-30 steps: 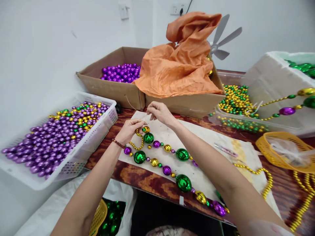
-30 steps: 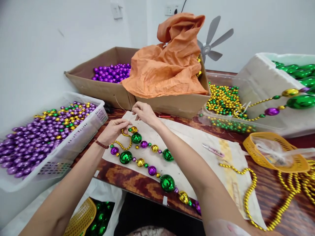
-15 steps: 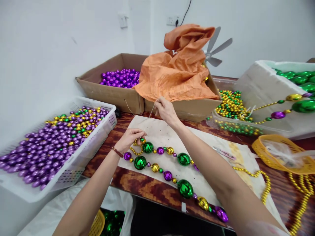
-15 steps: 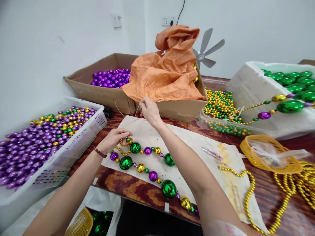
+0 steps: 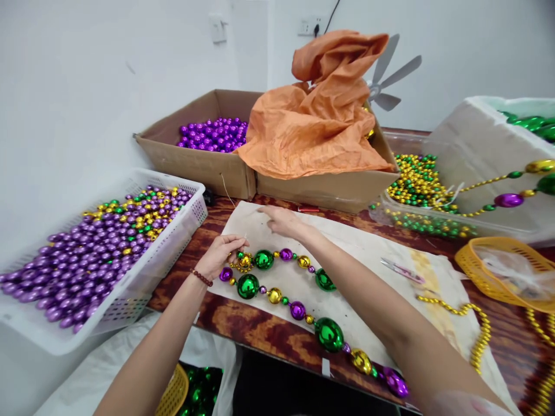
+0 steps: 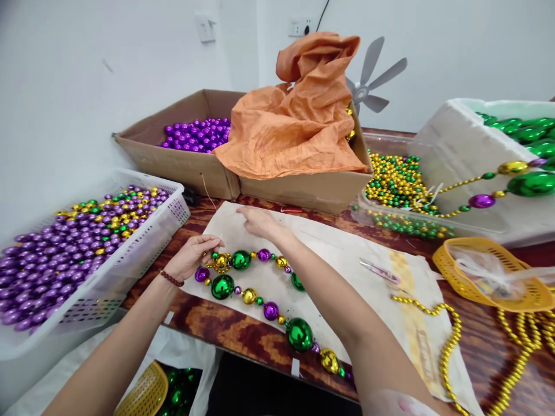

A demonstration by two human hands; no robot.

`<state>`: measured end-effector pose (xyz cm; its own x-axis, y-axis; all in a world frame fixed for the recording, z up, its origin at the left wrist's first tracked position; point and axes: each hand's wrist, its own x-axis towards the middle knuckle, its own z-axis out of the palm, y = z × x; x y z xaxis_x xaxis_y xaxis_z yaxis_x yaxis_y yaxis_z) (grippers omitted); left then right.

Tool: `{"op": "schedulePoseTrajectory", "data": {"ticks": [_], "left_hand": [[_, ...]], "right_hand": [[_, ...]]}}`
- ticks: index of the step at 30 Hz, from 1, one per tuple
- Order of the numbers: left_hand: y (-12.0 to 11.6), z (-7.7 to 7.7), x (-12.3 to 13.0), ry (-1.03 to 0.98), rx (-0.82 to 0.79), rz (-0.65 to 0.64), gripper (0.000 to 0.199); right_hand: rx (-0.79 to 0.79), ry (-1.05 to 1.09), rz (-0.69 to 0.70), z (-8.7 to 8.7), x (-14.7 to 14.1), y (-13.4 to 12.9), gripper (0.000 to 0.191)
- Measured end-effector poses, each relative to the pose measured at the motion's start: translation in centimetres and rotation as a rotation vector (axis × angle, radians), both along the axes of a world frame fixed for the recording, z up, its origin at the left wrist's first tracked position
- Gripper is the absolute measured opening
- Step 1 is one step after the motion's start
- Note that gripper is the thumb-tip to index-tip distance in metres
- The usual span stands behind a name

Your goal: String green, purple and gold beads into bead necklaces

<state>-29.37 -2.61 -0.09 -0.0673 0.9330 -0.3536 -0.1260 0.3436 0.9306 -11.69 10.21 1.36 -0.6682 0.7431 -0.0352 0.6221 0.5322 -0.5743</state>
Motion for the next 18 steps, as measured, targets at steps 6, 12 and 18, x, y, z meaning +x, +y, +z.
{"op": "schedulePoseTrajectory", "data": {"ticks": [6,12,18], "left_hand": [[-0.6,2.1,0.8,-0.03,-0.004,-0.055,0.032],[-0.9,2.0,0.7,-0.025,-0.074,-0.063,0.029],[1.7,0.5,2.4,0.053,-0.153,0.007,0.024]], "right_hand": [[-0.342,0.081,0.345,0.1,-0.4,0.1,0.012],[-0.464,0.191,0.087,-1.9,8.5,3.2,0.012],[-0.46,0.351,-0.162,-2.3,10.2,4.2,0.023]]}}
